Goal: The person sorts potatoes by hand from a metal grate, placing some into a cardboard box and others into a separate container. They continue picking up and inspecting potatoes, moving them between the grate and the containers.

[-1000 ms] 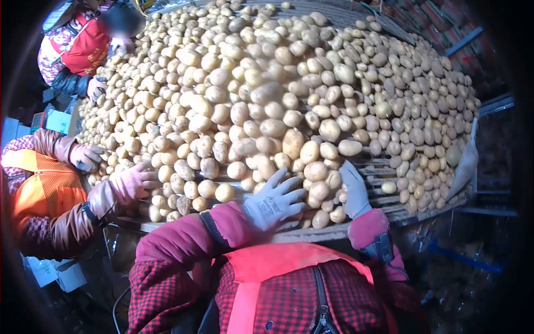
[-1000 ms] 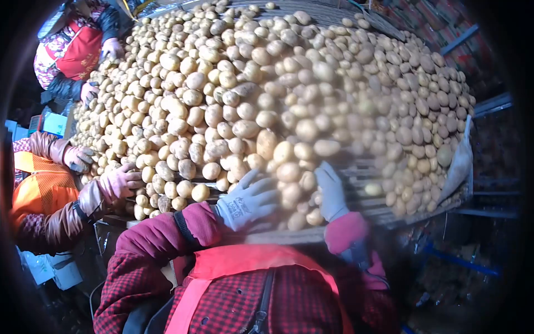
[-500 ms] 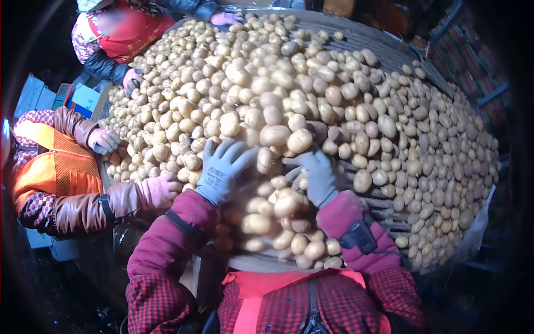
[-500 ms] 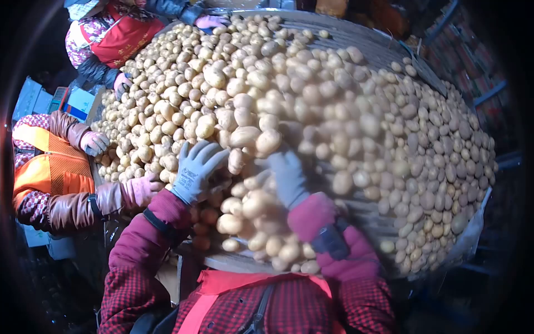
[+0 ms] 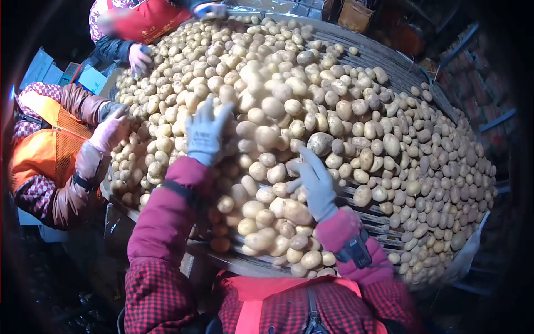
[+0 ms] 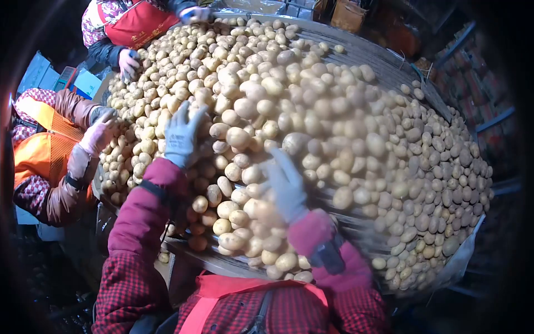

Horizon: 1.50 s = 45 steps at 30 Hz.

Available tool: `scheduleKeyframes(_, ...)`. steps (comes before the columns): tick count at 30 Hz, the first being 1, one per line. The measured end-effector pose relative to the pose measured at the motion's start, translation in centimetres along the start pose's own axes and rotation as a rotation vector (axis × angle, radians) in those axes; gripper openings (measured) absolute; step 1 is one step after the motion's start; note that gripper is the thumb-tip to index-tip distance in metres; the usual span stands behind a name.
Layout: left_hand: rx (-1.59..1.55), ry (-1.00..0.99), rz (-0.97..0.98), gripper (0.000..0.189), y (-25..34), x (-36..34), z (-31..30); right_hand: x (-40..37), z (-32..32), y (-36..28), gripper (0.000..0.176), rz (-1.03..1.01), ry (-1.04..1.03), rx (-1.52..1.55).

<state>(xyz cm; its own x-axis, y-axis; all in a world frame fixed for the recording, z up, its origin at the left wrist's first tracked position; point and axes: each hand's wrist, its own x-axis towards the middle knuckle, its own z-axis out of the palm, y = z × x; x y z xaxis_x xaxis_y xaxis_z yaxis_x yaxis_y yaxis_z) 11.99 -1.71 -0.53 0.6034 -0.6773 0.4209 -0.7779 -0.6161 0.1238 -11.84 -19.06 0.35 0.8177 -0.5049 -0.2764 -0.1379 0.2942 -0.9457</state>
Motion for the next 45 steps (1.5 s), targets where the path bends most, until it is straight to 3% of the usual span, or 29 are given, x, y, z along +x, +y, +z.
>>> scheduleKeyframes(3, 0.068, -0.095, -0.208, 0.072, -1.9, 2.4, 0.1, -2.4, -2.4, -0.4, 0.046, 0.071, 0.05, 0.159)
scheduleKeyframes(4, 0.089, -0.131, -0.215, 0.08, -1.7, 3.1, 0.6, -3.1, -3.4, 0.4, 0.046, -0.033, 0.052, 0.03)
scheduleKeyframes(6, 0.25, -0.312, -0.259, 0.067, -1.6, 6.7, -2.6, -4.0, -5.8, 2.8, 0.047, -0.179, 0.064, -0.175)
scheduleKeyframes(8, -0.008, -0.013, 0.033, 0.055, -1.9, 9.0, -2.1, -4.6, -7.3, 4.0, 0.051, -0.227, 0.094, -0.257)
scheduleKeyframes(9, -0.104, 0.106, 0.206, 0.051, -1.6, 10.5, -1.8, -5.0, -7.6, 4.3, 0.053, -0.117, 0.111, -0.11)
scheduleKeyframes(10, -0.205, 0.154, 0.234, 0.045, -0.4, 12.3, -1.1, -5.2, -7.1, 2.8, 0.054, 0.054, 0.128, 0.153)
scheduleKeyframes(11, -0.207, 0.062, 0.232, 0.045, 0.4, 13.6, -0.1, -4.9, -6.6, 1.3, 0.057, 0.227, 0.207, 0.332)
scheduleKeyframes(14, -0.111, -0.208, 0.136, 0.041, 1.6, 16.8, 4.9, -5.1, -6.9, 2.2, 0.056, 0.089, 0.139, 0.145)
scheduleKeyframes(16, -0.051, -0.511, 0.092, 0.037, 1.0, 19.8, 7.6, -5.2, -6.8, 2.2, 0.051, 0.028, 0.128, 0.057)
scheduleKeyframes(17, -0.154, -0.431, 0.073, 0.037, 0.7, 20.0, 8.6, -5.0, -6.8, 2.3, 0.049, 0.057, 0.147, 0.135)
scheduleKeyframes(18, -0.253, -0.357, 0.043, 0.037, 0.0, 19.6, 9.3, -4.9, -6.8, 2.4, 0.047, 0.092, 0.161, 0.216)
scheduleKeyframes(19, -0.242, -0.284, 0.156, 0.037, -0.4, 19.4, 9.1, -4.7, -6.6, 2.1, 0.046, 0.142, 0.188, 0.269)
scheduleKeyframes(22, -0.187, -0.267, 0.127, 0.03, -0.3, 16.9, 7.8, -4.3, -6.5, 1.8, 0.044, 0.191, 0.2, 0.363)
scheduleKeyframes(25, -0.289, -0.384, 0.077, 0.025, 0.5, 15.0, 5.1, -4.5, -6.5, 1.9, 0.043, 0.159, 0.191, 0.319)
scheduleKeyframes(26, -0.276, -0.358, 0.083, 0.024, 0.5, 13.8, 4.4, -4.7, -6.5, 2.2, 0.042, 0.086, 0.165, 0.226)
scheduleKeyframes(28, -0.24, -0.299, 0.106, 0.022, 0.4, 11.5, 2.7, -4.6, -6.4, 1.8, 0.042, 0.145, 0.19, 0.316)
scheduleKeyframes(30, -0.41, -0.323, 0.093, 0.02, -0.6, 8.6, 1.4, -4.7, -6.4, 2.1, 0.042, 0.123, 0.176, 0.308)
scheduleKeyframes(32, -0.714, -0.474, -0.328, 0.02, 1.0, 6.0, -1.2, -4.5, -6.9, 2.7, 0.042, 0.131, 0.135, 0.378)
scheduleKeyframes(34, -0.788, -0.336, -0.016, 0.021, 2.7, 3.9, -2.7, -4.2, -8.0, 3.4, 0.041, 0.172, 0.082, 0.523)
scheduleKeyframes(35, -0.638, -0.243, 0.221, 0.024, 5.2, 3.9, -4.3, -4.1, -8.0, 3.6, 0.04, 0.166, 0.093, 0.518)
scheduleKeyframes(37, -0.375, -0.182, 0.459, 0.029, 9.9, 3.4, -5.0, -4.3, -7.2, 3.0, 0.039, 0.148, 0.128, 0.459)
scheduleKeyframes(39, -0.299, -0.202, 0.564, 0.034, 14.6, 3.4, -3.5, -4.3, -7.6, 3.8, 0.043, 0.095, 0.123, 0.337)
scheduleKeyframes(42, 0.098, -0.361, 0.563, 0.032, 19.7, 5.0, 0.6, -4.8, -6.3, 2.0, 0.041, 0.206, 0.303, 0.639)
scheduleKeyframes(45, 0.253, -0.503, 0.486, 0.042, 22.1, 7.9, 2.4, -7.1, -8.3, 2.6, 0.038, 0.124, 0.27, 0.453)
